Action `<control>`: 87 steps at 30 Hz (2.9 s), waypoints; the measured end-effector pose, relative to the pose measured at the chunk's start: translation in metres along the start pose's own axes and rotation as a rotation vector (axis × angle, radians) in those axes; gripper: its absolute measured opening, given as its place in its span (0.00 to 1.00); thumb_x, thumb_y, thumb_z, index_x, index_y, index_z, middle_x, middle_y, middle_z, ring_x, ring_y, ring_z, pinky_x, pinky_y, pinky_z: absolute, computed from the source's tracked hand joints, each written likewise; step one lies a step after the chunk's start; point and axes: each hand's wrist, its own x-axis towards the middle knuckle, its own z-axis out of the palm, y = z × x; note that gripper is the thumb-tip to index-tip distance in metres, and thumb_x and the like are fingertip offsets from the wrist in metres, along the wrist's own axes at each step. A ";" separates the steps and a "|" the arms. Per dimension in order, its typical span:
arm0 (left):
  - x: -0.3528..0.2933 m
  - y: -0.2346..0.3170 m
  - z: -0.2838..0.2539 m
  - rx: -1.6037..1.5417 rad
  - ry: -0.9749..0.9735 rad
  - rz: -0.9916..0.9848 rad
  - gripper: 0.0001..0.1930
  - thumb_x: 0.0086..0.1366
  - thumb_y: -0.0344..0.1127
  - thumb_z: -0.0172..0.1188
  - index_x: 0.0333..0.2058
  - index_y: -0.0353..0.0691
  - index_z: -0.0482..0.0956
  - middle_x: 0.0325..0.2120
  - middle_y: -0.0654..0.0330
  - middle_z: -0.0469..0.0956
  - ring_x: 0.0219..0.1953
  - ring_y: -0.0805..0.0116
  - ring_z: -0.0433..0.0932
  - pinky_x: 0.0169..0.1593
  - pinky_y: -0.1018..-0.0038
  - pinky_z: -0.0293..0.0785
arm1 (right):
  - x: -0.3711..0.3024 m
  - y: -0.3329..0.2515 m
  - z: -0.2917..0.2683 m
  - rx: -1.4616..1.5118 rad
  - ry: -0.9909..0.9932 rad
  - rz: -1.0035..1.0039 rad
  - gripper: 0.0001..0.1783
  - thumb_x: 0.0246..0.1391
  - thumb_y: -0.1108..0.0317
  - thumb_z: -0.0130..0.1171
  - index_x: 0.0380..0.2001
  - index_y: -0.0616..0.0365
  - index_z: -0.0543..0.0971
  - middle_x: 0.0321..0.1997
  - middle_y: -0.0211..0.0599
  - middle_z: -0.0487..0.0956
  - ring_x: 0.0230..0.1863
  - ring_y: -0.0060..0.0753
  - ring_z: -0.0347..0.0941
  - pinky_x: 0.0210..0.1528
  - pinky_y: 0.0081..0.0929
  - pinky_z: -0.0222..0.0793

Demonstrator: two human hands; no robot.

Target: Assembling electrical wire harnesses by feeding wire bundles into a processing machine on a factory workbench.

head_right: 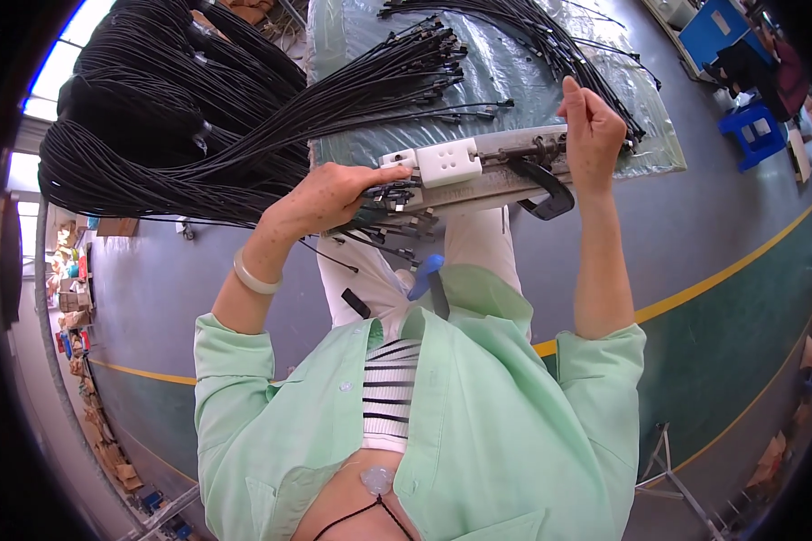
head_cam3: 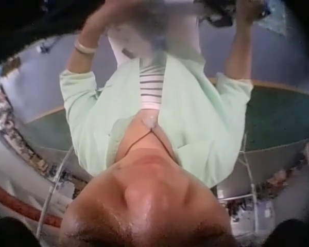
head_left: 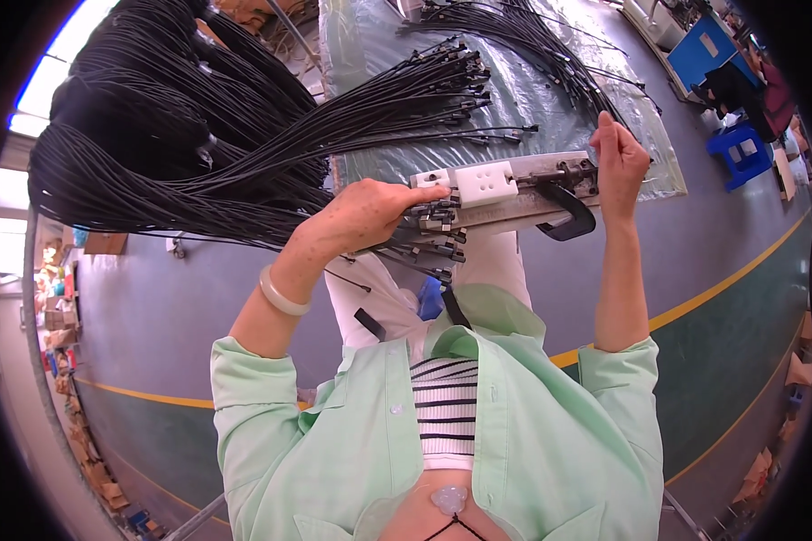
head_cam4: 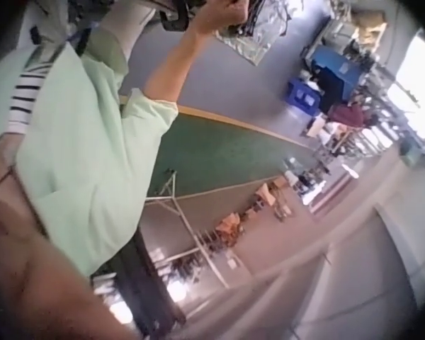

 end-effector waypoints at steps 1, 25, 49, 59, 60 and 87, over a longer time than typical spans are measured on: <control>0.000 0.000 0.001 0.003 0.002 0.004 0.36 0.50 0.17 0.51 0.57 0.58 0.66 0.32 0.52 0.77 0.30 0.52 0.76 0.35 0.63 0.74 | -0.002 0.000 0.002 -0.009 -0.021 -0.164 0.20 0.59 0.63 0.53 0.16 0.63 0.71 0.16 0.29 0.68 0.19 0.17 0.60 0.24 0.17 0.58; -0.023 0.010 0.014 -0.685 0.112 0.075 0.11 0.65 0.34 0.52 0.43 0.35 0.75 0.31 0.61 0.77 0.33 0.73 0.75 0.39 0.78 0.71 | -0.084 -0.043 0.069 0.066 -0.437 -0.805 0.15 0.34 0.76 0.66 0.32 0.59 0.78 0.40 0.35 0.77 0.43 0.37 0.72 0.47 0.32 0.63; 0.007 -0.010 0.005 -0.078 0.065 0.094 0.35 0.48 0.15 0.49 0.54 0.57 0.69 0.32 0.52 0.78 0.32 0.50 0.77 0.36 0.62 0.75 | 0.008 0.005 -0.015 0.474 -0.034 -0.033 0.11 0.57 0.69 0.55 0.21 0.61 0.74 0.25 0.26 0.73 0.29 0.20 0.66 0.32 0.23 0.62; -0.011 -0.015 0.013 -0.243 0.185 0.078 0.27 0.53 0.18 0.53 0.53 0.45 0.70 0.36 0.53 0.78 0.34 0.61 0.77 0.37 0.70 0.73 | 0.005 0.016 0.003 0.144 0.051 -0.146 0.21 0.60 0.63 0.51 0.14 0.58 0.66 0.14 0.24 0.63 0.18 0.18 0.55 0.22 0.21 0.50; -0.015 -0.018 0.013 -0.332 0.230 0.063 0.23 0.56 0.21 0.54 0.52 0.42 0.71 0.35 0.54 0.78 0.33 0.66 0.77 0.37 0.71 0.72 | 0.011 0.017 -0.004 0.370 0.175 -0.023 0.19 0.59 0.65 0.52 0.15 0.58 0.68 0.13 0.25 0.64 0.18 0.19 0.57 0.22 0.21 0.52; -0.030 0.027 0.027 -0.392 0.321 -0.142 0.08 0.52 0.25 0.61 0.33 0.32 0.76 0.19 0.56 0.72 0.24 0.64 0.73 0.31 0.74 0.69 | -0.096 -0.068 0.058 0.523 -0.612 0.035 0.08 0.48 0.78 0.60 0.34 0.64 0.78 0.28 0.33 0.78 0.30 0.21 0.72 0.35 0.18 0.69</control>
